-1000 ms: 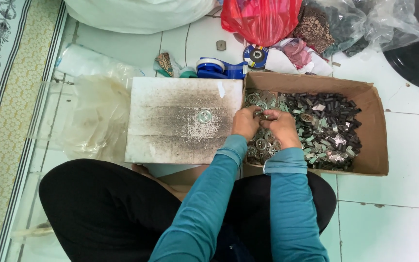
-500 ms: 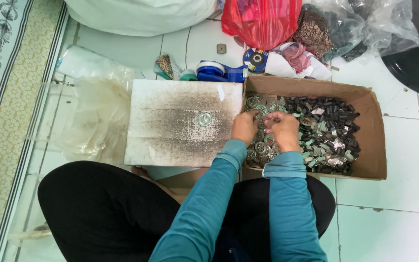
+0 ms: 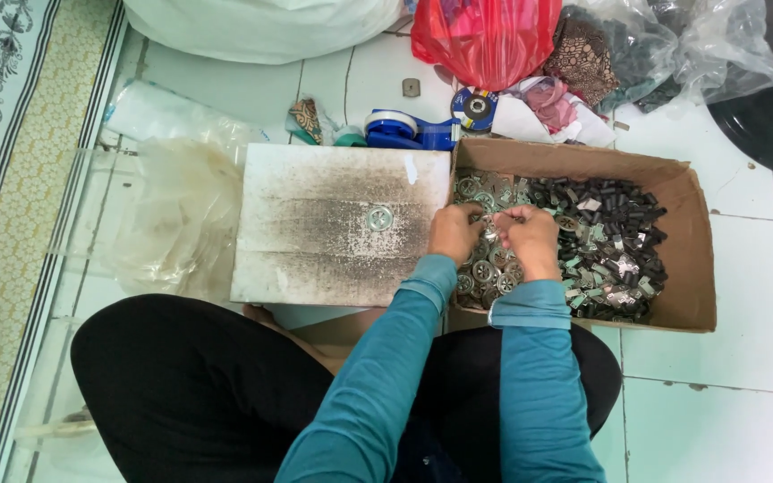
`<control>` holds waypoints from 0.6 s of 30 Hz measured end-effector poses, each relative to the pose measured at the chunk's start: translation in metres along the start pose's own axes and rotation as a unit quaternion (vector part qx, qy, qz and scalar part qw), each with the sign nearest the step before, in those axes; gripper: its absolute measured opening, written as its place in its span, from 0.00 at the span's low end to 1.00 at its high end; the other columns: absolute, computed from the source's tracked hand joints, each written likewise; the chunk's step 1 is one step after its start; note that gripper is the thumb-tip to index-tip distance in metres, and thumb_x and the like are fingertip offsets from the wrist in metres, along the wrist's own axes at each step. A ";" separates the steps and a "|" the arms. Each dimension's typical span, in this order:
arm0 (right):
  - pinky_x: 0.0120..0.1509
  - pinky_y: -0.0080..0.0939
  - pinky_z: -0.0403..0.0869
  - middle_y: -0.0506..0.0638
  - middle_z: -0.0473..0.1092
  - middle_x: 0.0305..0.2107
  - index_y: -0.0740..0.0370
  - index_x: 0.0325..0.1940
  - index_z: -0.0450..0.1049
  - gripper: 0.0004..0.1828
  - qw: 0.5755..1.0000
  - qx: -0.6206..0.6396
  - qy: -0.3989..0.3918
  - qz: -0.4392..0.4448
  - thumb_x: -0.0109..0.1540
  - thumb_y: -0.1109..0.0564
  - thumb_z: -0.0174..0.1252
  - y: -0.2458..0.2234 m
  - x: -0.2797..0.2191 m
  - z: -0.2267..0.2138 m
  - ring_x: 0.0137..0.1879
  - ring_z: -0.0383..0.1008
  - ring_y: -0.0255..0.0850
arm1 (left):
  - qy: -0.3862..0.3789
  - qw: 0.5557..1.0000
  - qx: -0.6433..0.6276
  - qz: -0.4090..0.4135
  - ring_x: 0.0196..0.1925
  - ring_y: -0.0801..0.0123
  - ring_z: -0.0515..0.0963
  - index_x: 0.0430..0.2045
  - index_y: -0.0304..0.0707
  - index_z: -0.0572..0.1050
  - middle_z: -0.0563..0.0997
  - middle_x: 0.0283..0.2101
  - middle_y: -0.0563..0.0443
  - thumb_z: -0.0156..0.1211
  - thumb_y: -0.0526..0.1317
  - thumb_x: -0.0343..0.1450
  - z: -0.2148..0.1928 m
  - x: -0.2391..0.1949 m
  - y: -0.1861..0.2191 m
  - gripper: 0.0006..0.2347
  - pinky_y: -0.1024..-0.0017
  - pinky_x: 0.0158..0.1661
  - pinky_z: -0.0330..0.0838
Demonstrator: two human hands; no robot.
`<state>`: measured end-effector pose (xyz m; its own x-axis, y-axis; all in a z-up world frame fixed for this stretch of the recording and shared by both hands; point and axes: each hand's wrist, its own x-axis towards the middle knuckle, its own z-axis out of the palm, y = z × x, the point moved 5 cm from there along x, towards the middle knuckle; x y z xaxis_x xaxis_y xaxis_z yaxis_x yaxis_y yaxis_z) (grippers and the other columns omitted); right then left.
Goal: The person sits on the floor and sorts small metal buttons from a cardboard box onto a white surface. They arrange the buttons into a small pile, place them into a clear plastic bag, and then wipe the surface with a cloth.
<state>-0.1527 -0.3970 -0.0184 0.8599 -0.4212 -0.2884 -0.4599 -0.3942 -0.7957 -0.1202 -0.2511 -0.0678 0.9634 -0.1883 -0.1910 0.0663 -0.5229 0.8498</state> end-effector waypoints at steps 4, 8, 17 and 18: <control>0.28 0.33 0.76 0.59 0.76 0.26 0.67 0.47 0.81 0.14 0.999 0.033 -0.033 -0.017 0.57 0.63 0.66 -0.014 -0.014 -0.001 0.25 0.76 0.37 | 0.002 0.999 -0.050 -0.017 0.28 0.66 0.87 0.39 0.49 0.83 0.86 0.28 0.50 0.66 0.37 0.67 -0.002 0.001 0.001 0.09 0.67 0.39 0.83; 0.28 0.32 0.75 0.60 0.75 0.27 0.67 0.45 0.82 0.13 0.999 0.026 -0.033 -0.014 0.57 0.63 0.67 -0.001 -0.010 -0.003 0.25 0.71 0.35 | -0.012 0.997 -0.074 -0.024 0.27 0.64 0.87 0.38 0.47 0.83 0.86 0.30 0.47 0.66 0.35 0.68 0.000 0.007 -0.006 0.08 0.70 0.34 0.82; 0.37 0.38 0.75 0.49 0.78 0.28 0.49 0.43 0.84 0.14 0.999 -0.027 -0.019 -0.039 0.54 0.49 0.74 -0.013 -0.011 -0.003 0.36 0.79 0.40 | -0.051 0.970 -0.227 -0.065 0.25 0.68 0.85 0.40 0.33 0.78 0.84 0.36 0.41 0.63 0.33 0.70 -0.019 -0.011 0.009 0.07 0.75 0.30 0.82; 0.41 0.39 0.75 0.48 0.79 0.32 0.43 0.46 0.84 0.16 0.997 -0.048 -0.021 -0.059 0.54 0.48 0.74 -0.021 -0.014 -0.003 0.40 0.80 0.42 | -0.057 0.972 -0.223 -0.058 0.25 0.70 0.85 0.41 0.33 0.77 0.85 0.36 0.41 0.61 0.33 0.72 -0.018 -0.009 0.008 0.06 0.76 0.29 0.81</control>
<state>-0.1556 -0.3854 0.0040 0.9166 -0.3336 -0.2204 -0.3733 -0.5161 -0.7709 -0.1239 -0.2387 -0.0505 0.9094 -0.2533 -0.3299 0.3031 -0.1394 0.9427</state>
